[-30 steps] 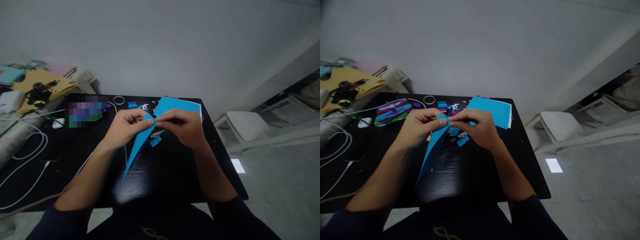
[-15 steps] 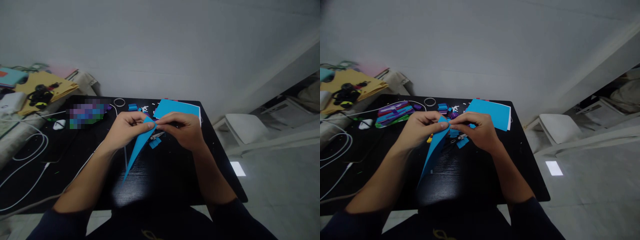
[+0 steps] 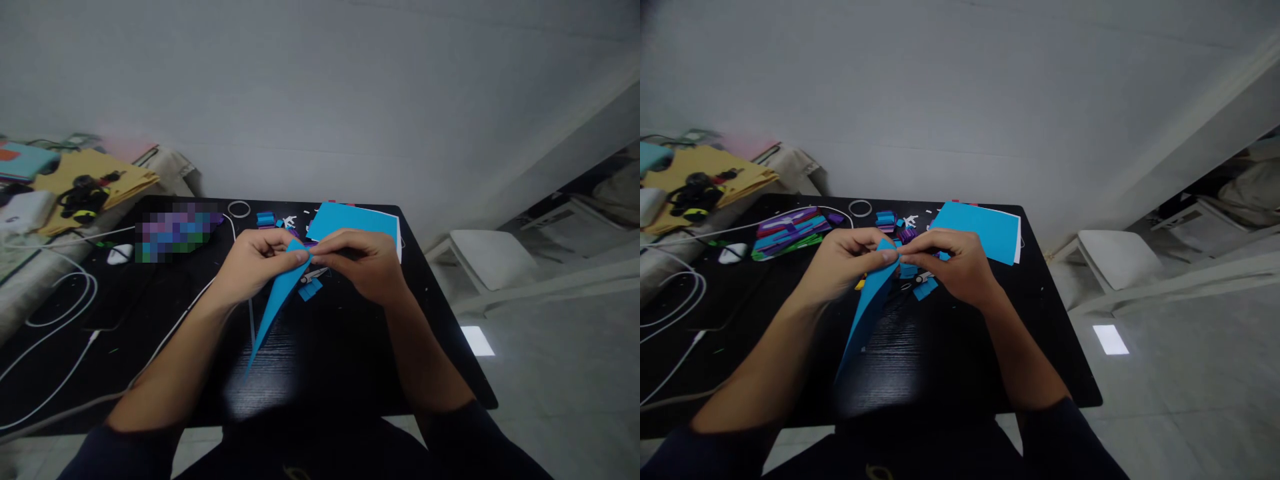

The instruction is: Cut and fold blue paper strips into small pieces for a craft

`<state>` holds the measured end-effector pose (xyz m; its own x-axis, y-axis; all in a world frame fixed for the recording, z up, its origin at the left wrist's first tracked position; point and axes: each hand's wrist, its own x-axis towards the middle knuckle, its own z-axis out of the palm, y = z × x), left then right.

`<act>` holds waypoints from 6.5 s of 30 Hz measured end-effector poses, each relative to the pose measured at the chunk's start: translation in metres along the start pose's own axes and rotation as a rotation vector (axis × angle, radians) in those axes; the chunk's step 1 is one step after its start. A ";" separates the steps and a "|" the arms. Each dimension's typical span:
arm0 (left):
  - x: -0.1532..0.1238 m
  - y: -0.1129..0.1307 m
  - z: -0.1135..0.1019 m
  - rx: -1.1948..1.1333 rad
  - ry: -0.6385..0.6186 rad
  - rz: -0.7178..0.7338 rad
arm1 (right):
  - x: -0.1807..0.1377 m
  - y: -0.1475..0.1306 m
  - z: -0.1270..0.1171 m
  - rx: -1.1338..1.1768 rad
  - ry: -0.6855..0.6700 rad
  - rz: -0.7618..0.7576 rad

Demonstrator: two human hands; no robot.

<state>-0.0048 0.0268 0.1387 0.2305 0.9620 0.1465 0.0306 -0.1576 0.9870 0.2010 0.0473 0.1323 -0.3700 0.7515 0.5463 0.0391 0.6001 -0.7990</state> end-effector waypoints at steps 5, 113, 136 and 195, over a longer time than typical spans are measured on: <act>0.000 -0.001 0.000 0.001 -0.004 -0.006 | 0.000 0.001 0.000 -0.021 0.002 0.004; -0.001 -0.011 0.007 0.510 -0.147 0.086 | 0.002 0.017 0.009 0.259 -0.032 0.341; -0.007 -0.003 0.007 0.494 -0.064 0.176 | 0.001 0.005 0.008 0.189 0.039 0.356; -0.005 -0.006 -0.016 0.621 -0.016 0.658 | 0.001 0.000 0.004 0.430 -0.096 0.483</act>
<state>-0.0211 0.0266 0.1334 0.4002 0.6323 0.6633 0.4061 -0.7712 0.4902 0.1975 0.0470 0.1313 -0.4858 0.8693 0.0913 -0.1458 0.0225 -0.9891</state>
